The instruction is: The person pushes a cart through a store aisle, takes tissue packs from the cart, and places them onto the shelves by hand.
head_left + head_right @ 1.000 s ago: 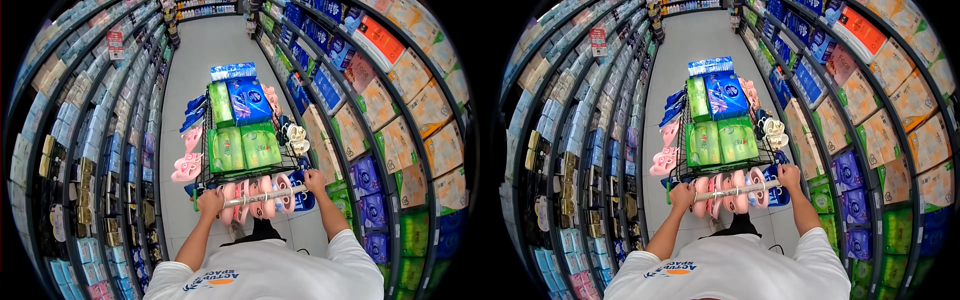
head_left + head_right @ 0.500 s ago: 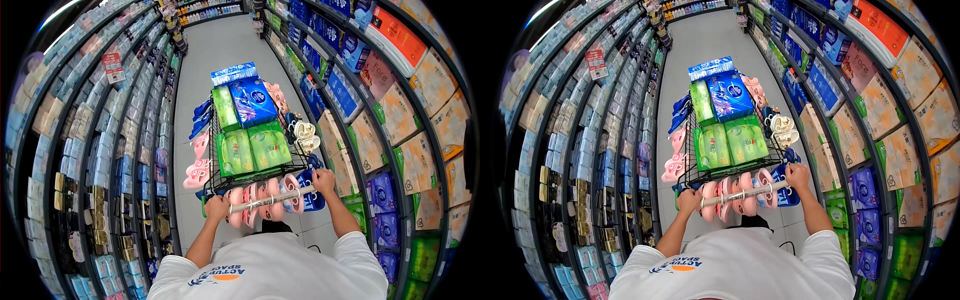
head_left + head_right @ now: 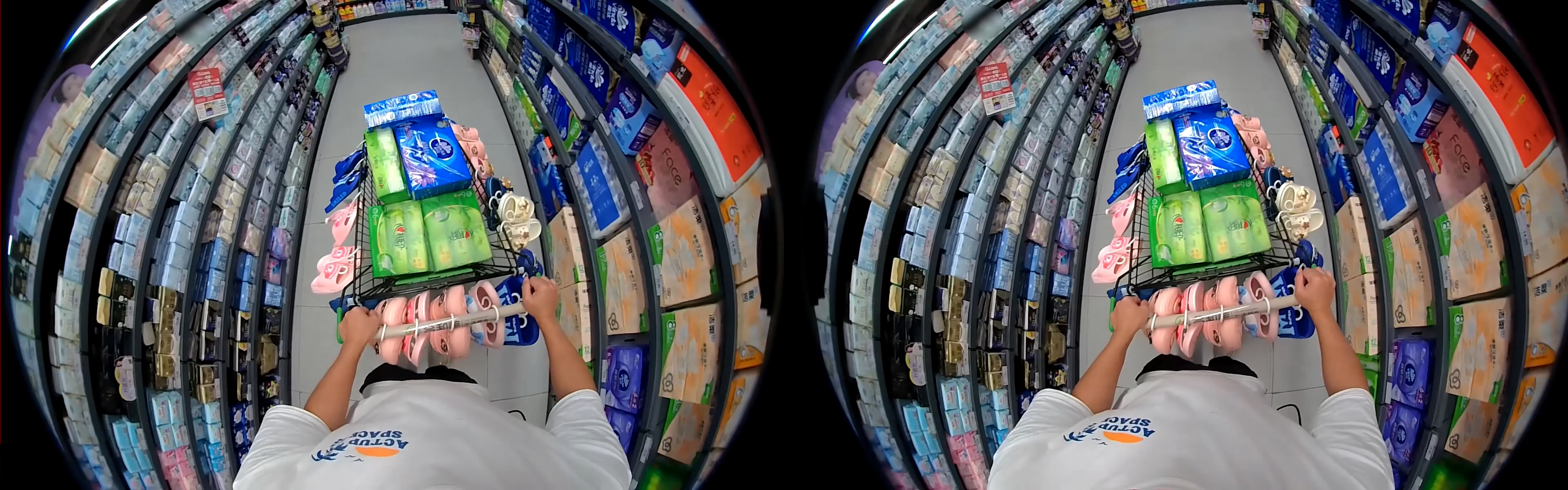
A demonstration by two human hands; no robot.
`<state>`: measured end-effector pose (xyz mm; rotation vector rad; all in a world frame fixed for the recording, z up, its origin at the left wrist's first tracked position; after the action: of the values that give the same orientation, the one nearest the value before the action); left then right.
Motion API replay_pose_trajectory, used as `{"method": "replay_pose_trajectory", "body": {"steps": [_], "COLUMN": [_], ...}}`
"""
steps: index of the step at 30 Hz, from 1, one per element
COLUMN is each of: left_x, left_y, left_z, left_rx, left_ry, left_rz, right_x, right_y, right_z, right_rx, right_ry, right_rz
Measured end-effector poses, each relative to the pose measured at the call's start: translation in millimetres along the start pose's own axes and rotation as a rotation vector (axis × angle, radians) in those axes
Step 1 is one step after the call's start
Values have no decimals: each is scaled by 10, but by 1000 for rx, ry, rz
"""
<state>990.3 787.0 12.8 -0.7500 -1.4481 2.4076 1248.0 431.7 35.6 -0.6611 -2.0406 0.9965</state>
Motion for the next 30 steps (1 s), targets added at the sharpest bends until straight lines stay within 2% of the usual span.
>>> {"method": "replay_pose_trajectory", "body": {"steps": [11, 15, 16, 21, 23, 24, 26, 28, 30], "left_x": [-548, -578, -627, -709, -802, -857, -900, -1019, -975], "left_y": [22, 143, 123, 118, 4, -45, -39, -166, -119], "left_z": [-362, -662, -724, -969, -1043, -1091, -1202, -1230, -1380], "left_rx": [40, 74, 66, 9, 31, 37, 90, 68, 28], "left_ry": [-1, -34, -24, -7, -36, -7, -16, -68, -23], "left_rz": [-55, -71, -64, -9, -63, -71, -126, -117, -119], "right_x": [-285, -604, -667, -475, -625, -565, -640, -391, -446], "right_y": [164, 544, 641, 549, 745, 716, 782, 524, 608], "right_z": [-677, -865, -908, -1155, -1233, -1296, -1338, -1468, -1512], "right_rx": [-13, 37, 26, -22, -33, 18, -46, 8, -53], "right_ry": [16, 9, 8, 1, -65, 9, 31, 63, 33], "right_rz": [-20, -123, -69, -22, -182, -83, -190, -44, -27]}}
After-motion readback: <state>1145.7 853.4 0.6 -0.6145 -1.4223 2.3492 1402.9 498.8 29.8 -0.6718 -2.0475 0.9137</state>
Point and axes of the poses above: each hand's wrist, its own z-axis away from the middle knuckle, its own y-axis out of the palm, x = y × z, the point moved 5 cm from there along -z, towards the middle knuckle, and after that the axes turned 2 degrees about x, right-handed, at the moved point
